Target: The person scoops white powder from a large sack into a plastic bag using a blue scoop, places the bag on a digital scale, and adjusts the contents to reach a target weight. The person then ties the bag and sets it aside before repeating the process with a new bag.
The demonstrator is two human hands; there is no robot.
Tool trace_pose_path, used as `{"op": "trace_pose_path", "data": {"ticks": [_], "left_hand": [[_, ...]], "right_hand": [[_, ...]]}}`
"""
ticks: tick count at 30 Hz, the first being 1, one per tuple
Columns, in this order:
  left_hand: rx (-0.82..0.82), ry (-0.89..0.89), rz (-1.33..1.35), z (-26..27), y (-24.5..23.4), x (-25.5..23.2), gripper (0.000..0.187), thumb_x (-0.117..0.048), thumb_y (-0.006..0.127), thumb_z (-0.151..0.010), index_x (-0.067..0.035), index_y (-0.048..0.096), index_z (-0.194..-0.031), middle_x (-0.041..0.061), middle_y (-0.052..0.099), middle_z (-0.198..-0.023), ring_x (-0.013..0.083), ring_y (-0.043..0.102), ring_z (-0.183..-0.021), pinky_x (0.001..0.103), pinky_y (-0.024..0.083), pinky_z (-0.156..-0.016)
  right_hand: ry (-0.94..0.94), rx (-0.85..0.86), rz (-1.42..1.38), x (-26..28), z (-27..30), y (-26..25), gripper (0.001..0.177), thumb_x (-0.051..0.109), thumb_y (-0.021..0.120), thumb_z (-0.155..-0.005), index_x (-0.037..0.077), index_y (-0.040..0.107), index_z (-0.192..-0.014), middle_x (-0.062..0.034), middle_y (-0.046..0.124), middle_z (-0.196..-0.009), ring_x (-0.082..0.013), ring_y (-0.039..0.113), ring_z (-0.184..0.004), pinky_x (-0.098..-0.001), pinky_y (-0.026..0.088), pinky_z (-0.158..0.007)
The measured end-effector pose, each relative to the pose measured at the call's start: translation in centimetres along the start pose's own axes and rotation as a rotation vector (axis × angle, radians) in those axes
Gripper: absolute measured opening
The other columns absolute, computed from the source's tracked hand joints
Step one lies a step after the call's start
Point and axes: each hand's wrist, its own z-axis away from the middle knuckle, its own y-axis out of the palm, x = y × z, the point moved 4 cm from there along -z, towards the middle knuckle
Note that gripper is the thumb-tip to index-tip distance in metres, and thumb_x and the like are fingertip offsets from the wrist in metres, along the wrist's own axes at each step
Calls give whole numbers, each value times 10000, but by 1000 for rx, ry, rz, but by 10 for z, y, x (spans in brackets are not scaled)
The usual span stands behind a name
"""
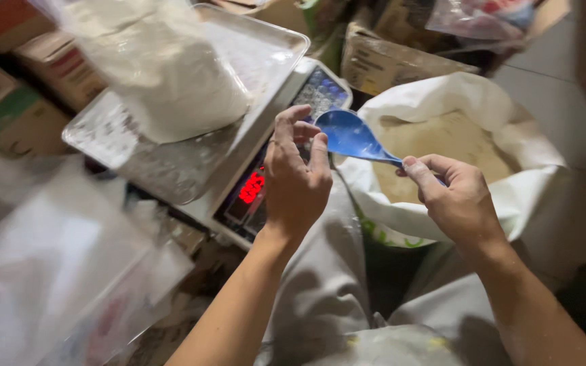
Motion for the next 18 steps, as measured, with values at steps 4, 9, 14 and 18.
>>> {"op": "trace_pose_path", "data": {"ticks": [4, 9, 14, 18], "left_hand": [[-73, 17, -104, 1, -48, -5, 334, -79, 600, -967, -63, 561, -1298, 80, 697, -997, 254, 685, -971, 392, 523, -860], [-202, 79, -236, 8, -103, -10, 315, -76, 601, -983, -62, 572, -1297, 75, 694, -1024, 287, 603, -1075, 427, 460, -1001], [-384, 91, -406, 17, -164, 4, 276, -80, 622, -1025, -50, 576, -1295, 81, 676, -1079, 306, 554, -1172, 451, 428, -1088], [-501, 73, -547, 23, -212, 25, 288, -105, 667, -1040, -30, 569, -1300, 127, 643, -1175, 322, 538, -1192, 465, 424, -1079]], "right_hand": [[-71, 192, -5, 20, -1, 35, 311, 299, 641, -984, 39, 796, -912, 62, 455, -580, -39, 363, -532, -243, 281, -466], [-243, 385, -65, 52, -1, 90, 296, 295, 664, -967, 39, 803, -915, 70, 509, -599, -27, 428, -557, -230, 329, -476], [-303, 521, -34, 87, 10, 162, 323, 323, 662, -965, 37, 809, -940, 43, 573, -616, -39, 479, -578, -233, 383, -501], [-413, 675, -209, 118, 36, 225, 335, 304, 657, -981, -10, 770, -989, 37, 698, -761, -24, 565, -698, -228, 488, -604]]}}
